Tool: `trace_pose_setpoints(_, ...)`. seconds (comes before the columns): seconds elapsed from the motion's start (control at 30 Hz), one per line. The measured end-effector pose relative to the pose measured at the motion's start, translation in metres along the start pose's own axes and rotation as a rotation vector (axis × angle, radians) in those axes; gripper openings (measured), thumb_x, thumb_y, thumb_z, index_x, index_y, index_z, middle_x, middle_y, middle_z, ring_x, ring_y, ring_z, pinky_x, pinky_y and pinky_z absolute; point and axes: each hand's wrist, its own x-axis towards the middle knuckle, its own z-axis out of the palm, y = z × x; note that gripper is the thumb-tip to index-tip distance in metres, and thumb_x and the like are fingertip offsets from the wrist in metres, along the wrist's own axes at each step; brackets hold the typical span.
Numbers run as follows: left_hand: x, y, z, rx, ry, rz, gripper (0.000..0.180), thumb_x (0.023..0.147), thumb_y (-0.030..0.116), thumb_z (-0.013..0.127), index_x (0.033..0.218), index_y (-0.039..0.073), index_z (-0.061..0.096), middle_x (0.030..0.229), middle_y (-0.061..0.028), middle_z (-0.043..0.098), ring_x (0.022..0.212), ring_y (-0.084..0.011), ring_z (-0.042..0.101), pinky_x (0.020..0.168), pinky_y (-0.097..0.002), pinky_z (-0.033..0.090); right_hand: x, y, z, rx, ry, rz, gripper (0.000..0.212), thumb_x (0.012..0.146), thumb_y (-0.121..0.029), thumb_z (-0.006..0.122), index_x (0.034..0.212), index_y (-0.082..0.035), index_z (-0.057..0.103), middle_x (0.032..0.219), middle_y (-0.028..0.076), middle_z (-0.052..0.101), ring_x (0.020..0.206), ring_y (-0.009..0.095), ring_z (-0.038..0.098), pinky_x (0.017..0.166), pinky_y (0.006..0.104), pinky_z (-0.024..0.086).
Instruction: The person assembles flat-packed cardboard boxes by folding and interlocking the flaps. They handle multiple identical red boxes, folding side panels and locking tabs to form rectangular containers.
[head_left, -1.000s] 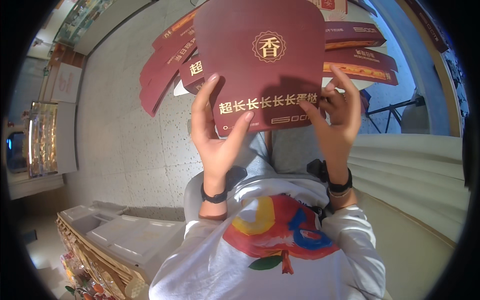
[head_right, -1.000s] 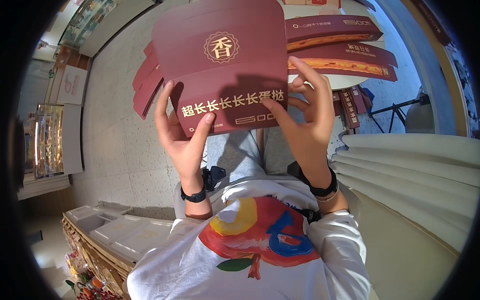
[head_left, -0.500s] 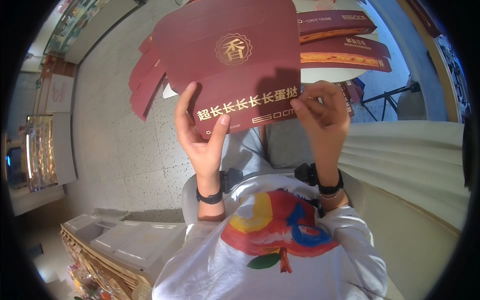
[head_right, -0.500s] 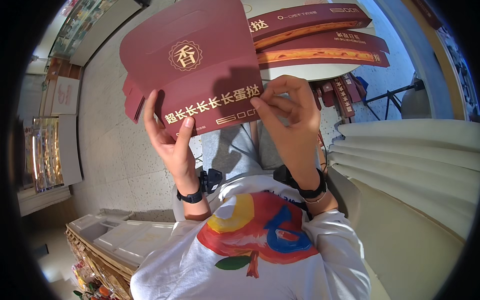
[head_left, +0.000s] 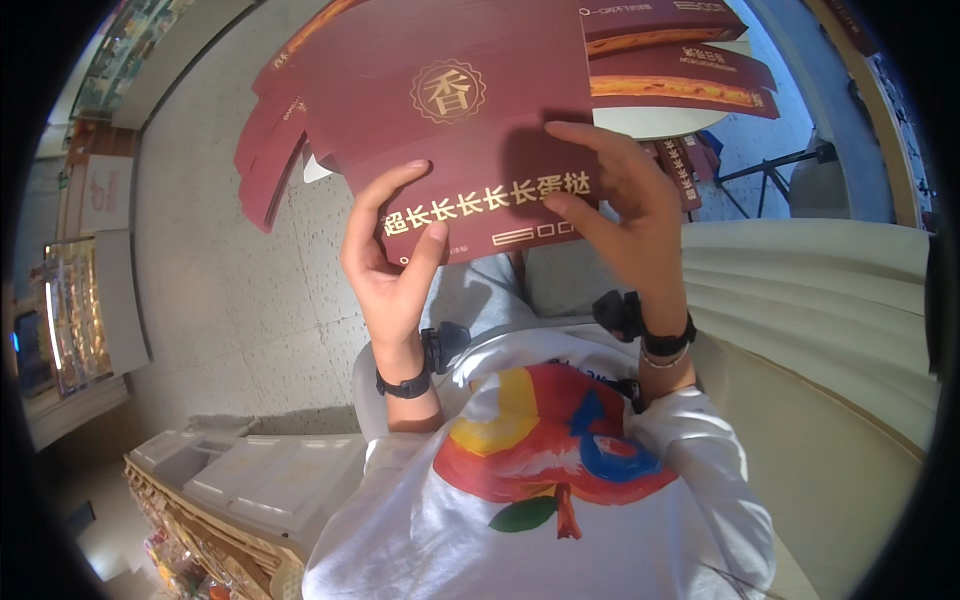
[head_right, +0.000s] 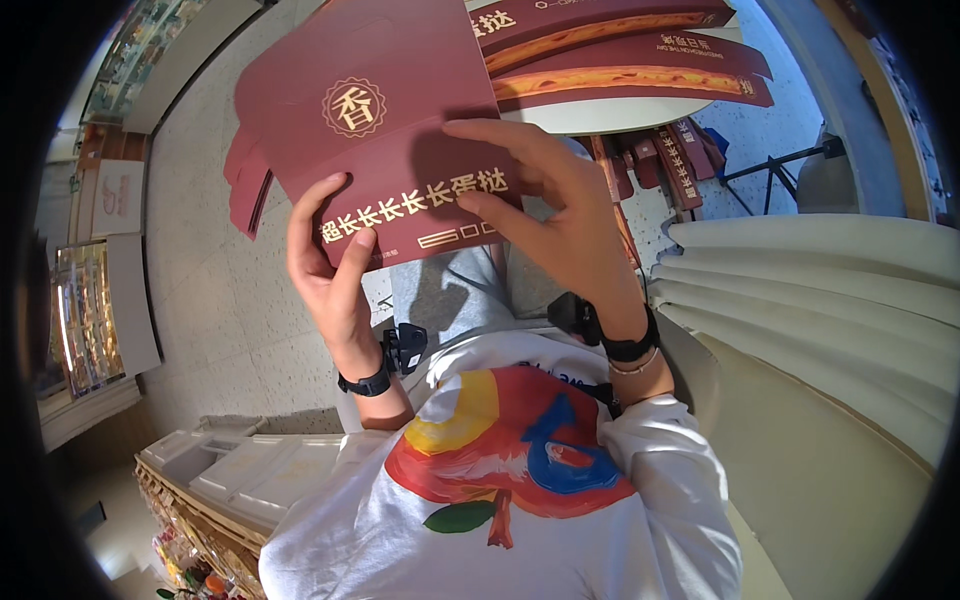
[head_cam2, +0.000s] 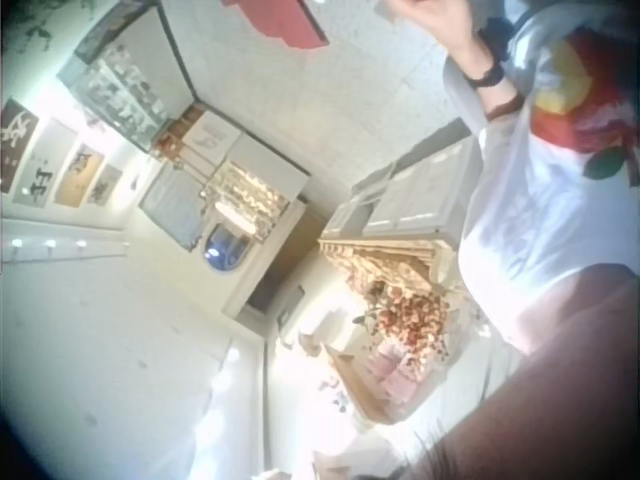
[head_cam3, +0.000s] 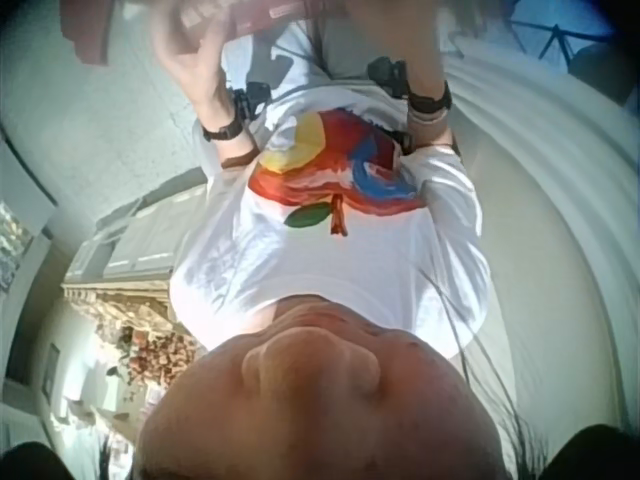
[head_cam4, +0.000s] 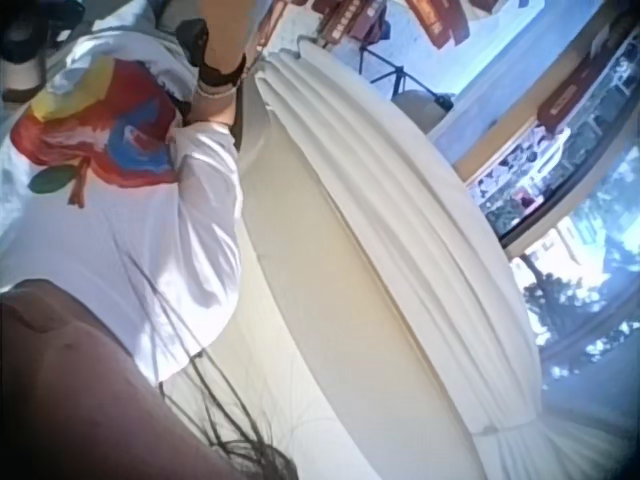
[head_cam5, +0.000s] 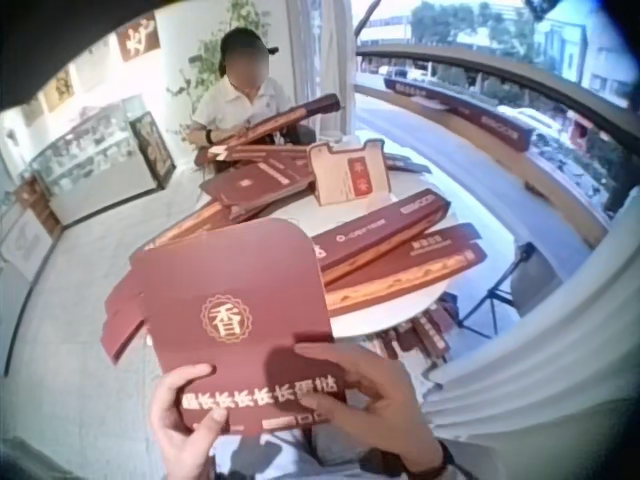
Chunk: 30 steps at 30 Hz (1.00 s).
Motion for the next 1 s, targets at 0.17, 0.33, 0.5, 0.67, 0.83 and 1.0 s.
trace_pose_setpoints(0.17, 0.004, 0.013, 0.0, -0.038, 0.031, 0.01, 0.049, 0.076, -0.007, 0.072, 0.123, -0.005, 0.058, 0.121, -0.0161, 0.061, 0.1, -0.0171, 0.063, 0.082, -0.0274, 0.055, 0.01, -0.001, -0.005, 0.021, -0.078, -0.007, 0.054, 0.075, 0.013, 0.072, 0.126, 0.003, 0.058, 0.116, 0.014, 0.067, 0.098, 0.015, 0.066, 0.08, 0.0248, 0.056)
trace_pose_setpoints(0.33, 0.006, 0.019, 0.001, -0.065, 0.105, -0.111, 0.041, 0.073, -0.011, 0.074, 0.113, -0.006, 0.066, 0.106, -0.0149, 0.069, 0.092, -0.0163, 0.066, 0.08, -0.028, 0.056, 0.008, -0.011, -0.003, -0.068, -0.018, 0.005, 0.046, 0.074, 0.012, 0.074, 0.118, 0.004, 0.065, 0.105, 0.013, 0.071, 0.092, 0.015, 0.068, 0.077, 0.0243, 0.057)
trace_pose_setpoints(0.5, 0.007, 0.019, 0.006, -0.021, 0.107, -0.014, 0.035, 0.07, -0.012, 0.077, 0.104, -0.004, 0.071, 0.099, -0.0138, 0.071, 0.091, -0.0169, 0.067, 0.081, -0.0273, 0.055, 0.013, -0.014, -0.005, -0.197, -0.086, -0.108, 0.041, 0.071, 0.007, 0.078, 0.11, 0.004, 0.069, 0.102, 0.014, 0.071, 0.088, 0.014, 0.069, 0.073, 0.0231, 0.055)
trace_pose_setpoints(0.67, 0.006, 0.023, 0.006, 0.009, 0.084, 0.014, 0.033, 0.069, -0.012, 0.077, 0.1, -0.004, 0.072, 0.098, -0.014, 0.072, 0.091, -0.0168, 0.068, 0.079, -0.0261, 0.055, 0.017, -0.019, -0.004, -0.415, -0.082, -0.289, 0.036, 0.067, -0.001, 0.082, 0.102, 0.001, 0.073, 0.092, 0.011, 0.074, 0.079, 0.014, 0.07, 0.067, 0.0208, 0.052)
trace_pose_setpoints(0.83, 0.011, 0.036, 0.006, 0.097, 0.075, -0.044, 0.035, 0.067, -0.007, 0.08, 0.1, -0.003, 0.073, 0.098, -0.0127, 0.073, 0.09, -0.0171, 0.068, 0.085, -0.0287, 0.053, 0.013, -0.012, -0.003, -0.39, -0.004, -0.315, 0.036, 0.064, -0.004, 0.083, 0.099, 0.0, 0.074, 0.088, 0.01, 0.074, 0.07, 0.013, 0.069, 0.062, 0.0201, 0.051)
trace_pose_setpoints(1.0, 0.03, 0.023, 0.0, 0.324, 0.047, 0.384, 0.038, 0.059, 0.011, 0.087, 0.094, 0.002, 0.076, 0.081, -0.0054, 0.074, 0.069, -0.0161, 0.068, 0.11, -0.0477, 0.035, 0.013, -0.025, -0.002, -0.242, 0.008, -0.196, 0.032, 0.066, 0.001, 0.081, 0.097, 0.0, 0.075, 0.088, 0.01, 0.075, 0.072, 0.012, 0.07, 0.061, 0.0191, 0.051)
